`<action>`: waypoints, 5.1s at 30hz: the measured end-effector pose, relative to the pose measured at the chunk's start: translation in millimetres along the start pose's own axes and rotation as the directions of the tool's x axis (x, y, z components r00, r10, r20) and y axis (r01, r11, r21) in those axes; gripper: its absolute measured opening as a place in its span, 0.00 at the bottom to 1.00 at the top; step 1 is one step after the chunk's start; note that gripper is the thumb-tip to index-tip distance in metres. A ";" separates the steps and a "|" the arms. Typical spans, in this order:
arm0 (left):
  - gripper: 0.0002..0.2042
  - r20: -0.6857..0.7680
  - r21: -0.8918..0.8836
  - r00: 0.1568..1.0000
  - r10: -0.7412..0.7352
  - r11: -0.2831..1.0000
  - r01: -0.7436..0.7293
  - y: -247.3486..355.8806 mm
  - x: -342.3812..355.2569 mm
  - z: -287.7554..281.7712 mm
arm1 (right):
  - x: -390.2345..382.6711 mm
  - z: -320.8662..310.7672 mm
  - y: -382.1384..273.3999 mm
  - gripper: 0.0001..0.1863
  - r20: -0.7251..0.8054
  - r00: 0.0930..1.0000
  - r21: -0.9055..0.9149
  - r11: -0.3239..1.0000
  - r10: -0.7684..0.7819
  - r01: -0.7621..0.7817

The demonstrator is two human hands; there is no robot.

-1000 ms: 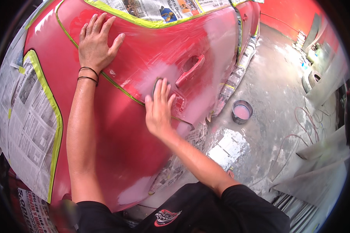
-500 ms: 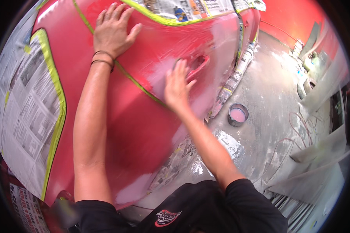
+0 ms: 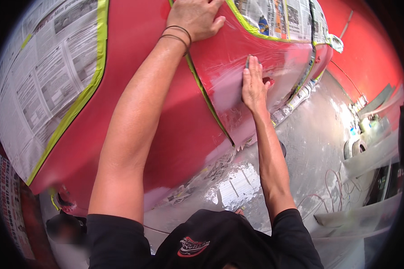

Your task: The person is sanding the hood and side panel of a red car using a sanding block and water. The person repeatedly dips the sanding block into a bucket of water and scrubs the car's surface in circular and back-and-forth motions.

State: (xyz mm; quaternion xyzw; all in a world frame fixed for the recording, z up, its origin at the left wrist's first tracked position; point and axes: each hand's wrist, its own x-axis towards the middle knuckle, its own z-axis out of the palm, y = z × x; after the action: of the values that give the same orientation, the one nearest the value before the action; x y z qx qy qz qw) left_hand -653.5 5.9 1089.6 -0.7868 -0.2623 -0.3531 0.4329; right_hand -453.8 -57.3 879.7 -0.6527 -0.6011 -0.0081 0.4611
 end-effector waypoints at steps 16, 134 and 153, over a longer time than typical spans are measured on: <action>0.22 -0.023 0.167 0.999 -0.046 0.985 0.049 -6.3 -9.9 8.9 | -61.0 17.9 -68.6 0.30 0.110 0.821 -0.098 0.816 -0.561 0.570; 0.25 0.420 -0.341 0.653 0.630 0.777 -0.529 143.6 3.6 109.1 | -120.1 80.1 40.2 0.33 -0.130 0.930 0.405 0.874 0.344 -0.267; 0.27 0.444 -0.316 0.655 0.611 0.791 -0.524 132.2 5.6 110.5 | -209.5 98.1 0.6 0.32 0.075 0.948 0.289 0.903 0.311 -0.319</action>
State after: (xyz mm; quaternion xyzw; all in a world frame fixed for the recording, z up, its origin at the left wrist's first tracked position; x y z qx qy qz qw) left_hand -518.8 37.8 986.9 -0.9261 -0.0809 0.0090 0.3685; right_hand -564.8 -160.0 704.7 -0.6642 -0.4884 0.1658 0.5411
